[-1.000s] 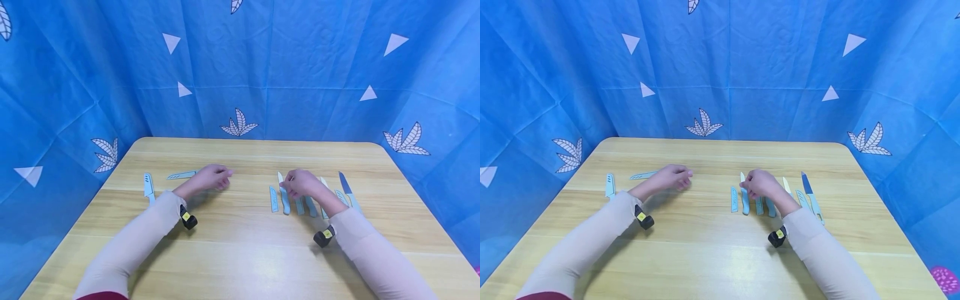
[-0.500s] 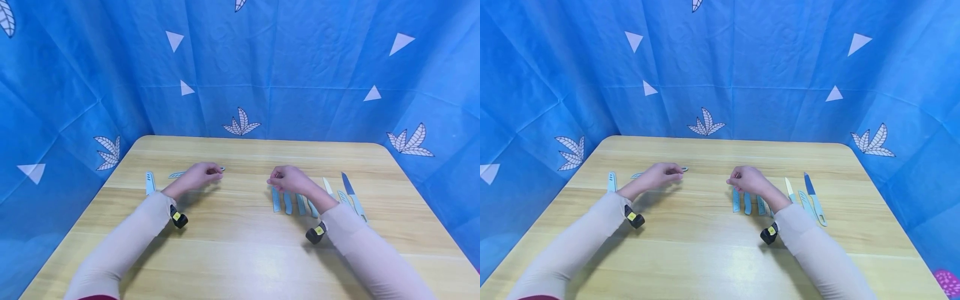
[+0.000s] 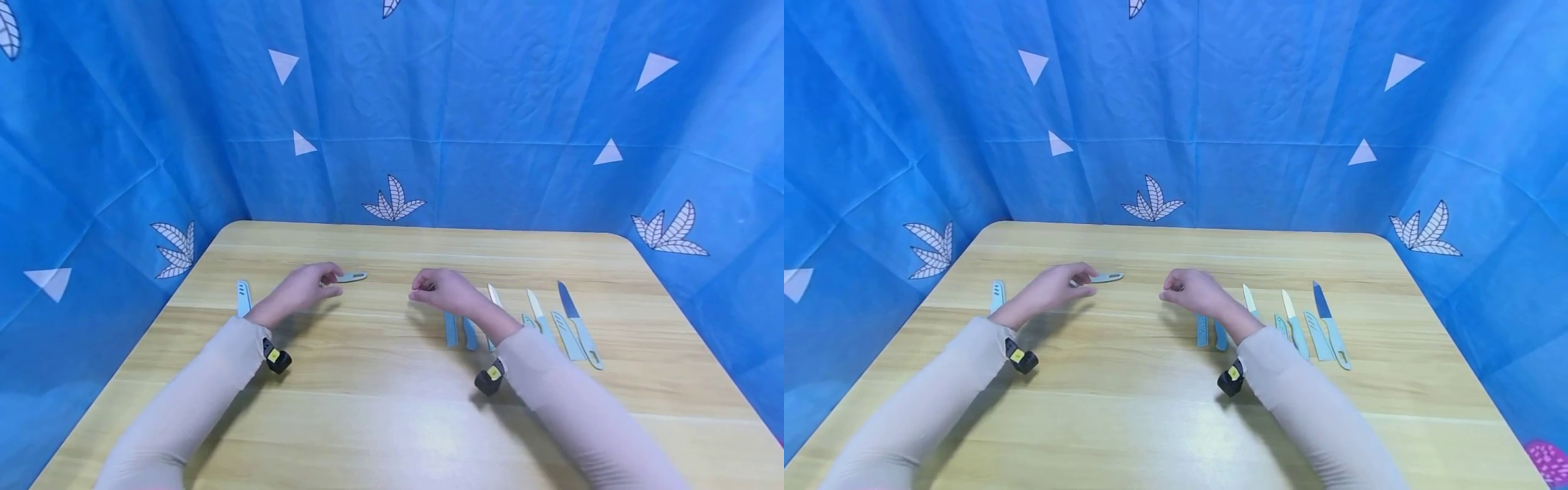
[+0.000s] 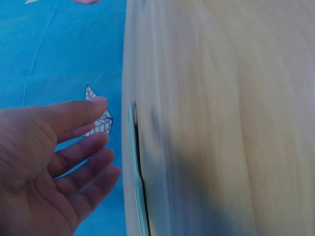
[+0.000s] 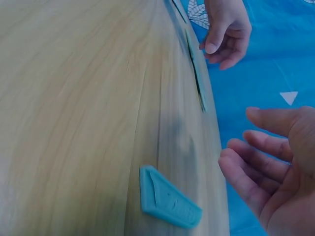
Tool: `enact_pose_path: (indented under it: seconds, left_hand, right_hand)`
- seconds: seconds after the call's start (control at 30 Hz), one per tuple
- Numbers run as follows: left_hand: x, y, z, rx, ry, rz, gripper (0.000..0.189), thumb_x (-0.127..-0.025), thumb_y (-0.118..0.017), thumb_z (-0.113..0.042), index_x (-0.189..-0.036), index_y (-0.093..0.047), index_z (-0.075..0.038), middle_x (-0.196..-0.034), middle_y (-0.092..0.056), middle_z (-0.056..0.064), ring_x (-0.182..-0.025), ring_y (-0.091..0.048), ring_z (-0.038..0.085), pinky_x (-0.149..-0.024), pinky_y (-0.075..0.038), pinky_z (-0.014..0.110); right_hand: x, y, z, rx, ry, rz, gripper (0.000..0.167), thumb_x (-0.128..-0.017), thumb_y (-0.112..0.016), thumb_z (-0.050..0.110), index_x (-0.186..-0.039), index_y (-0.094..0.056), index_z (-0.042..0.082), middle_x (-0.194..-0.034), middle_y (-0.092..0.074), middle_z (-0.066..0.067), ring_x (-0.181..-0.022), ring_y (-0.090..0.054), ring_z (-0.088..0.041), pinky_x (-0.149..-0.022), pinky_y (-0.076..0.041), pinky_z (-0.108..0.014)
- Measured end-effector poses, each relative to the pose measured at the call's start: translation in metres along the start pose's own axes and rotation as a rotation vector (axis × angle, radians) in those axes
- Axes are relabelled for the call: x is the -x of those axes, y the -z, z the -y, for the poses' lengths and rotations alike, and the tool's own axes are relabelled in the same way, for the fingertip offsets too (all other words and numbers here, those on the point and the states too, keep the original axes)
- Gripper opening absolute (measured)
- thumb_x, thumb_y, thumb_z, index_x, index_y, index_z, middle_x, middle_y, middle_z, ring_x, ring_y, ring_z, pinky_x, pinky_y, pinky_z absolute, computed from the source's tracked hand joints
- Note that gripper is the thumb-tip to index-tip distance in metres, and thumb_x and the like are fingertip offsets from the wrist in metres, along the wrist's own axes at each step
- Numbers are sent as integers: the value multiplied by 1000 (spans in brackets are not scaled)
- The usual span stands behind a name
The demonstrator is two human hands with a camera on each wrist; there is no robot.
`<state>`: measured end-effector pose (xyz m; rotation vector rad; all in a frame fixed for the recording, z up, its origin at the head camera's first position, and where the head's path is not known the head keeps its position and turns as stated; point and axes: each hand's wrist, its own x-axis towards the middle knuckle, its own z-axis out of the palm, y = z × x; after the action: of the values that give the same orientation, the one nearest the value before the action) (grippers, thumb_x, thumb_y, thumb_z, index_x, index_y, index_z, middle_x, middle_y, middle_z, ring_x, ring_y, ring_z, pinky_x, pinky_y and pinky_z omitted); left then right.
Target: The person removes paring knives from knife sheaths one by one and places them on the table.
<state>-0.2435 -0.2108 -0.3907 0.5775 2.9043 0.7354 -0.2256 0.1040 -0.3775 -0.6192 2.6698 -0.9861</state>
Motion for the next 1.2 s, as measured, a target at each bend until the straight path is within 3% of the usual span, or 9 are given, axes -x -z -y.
enact_pose_path:
  seconds: [0.17, 0.4, 1.2]
  left_hand:
    - [3, 5, 8, -24, 10, -14, 43, -89, -74, -23, -126, -61, -7, -117, -66, 11, -109, -60, 30, -97, -50, 49]
    - [6, 13, 23, -126, -54, -47, 42, -87, -76, -15, -125, -62, -2, -122, -64, 16, -115, -56, 35, -101, -45, 51]
    - [6, 17, 64, -149, 61, 32, 50, -89, -73, -25, -130, -59, 1, -131, -56, 24, -123, -48, 42, -107, -38, 56]
  right_hand:
    - [-9, -6, 5, 38, 41, 13, 17, -93, -69, 30, -101, -66, 16, -95, -69, 5, -87, -62, -13, -78, -54, -32]
    - [-20, -14, 14, 53, 61, 25, 25, -93, -69, 31, -109, -65, 12, -102, -69, 3, -96, -62, -15, -86, -53, -33]
    - [-48, -43, 28, 46, 157, -8, 41, -95, -65, 30, -130, -61, 9, -128, -63, -5, -117, -58, -21, -103, -47, -35]
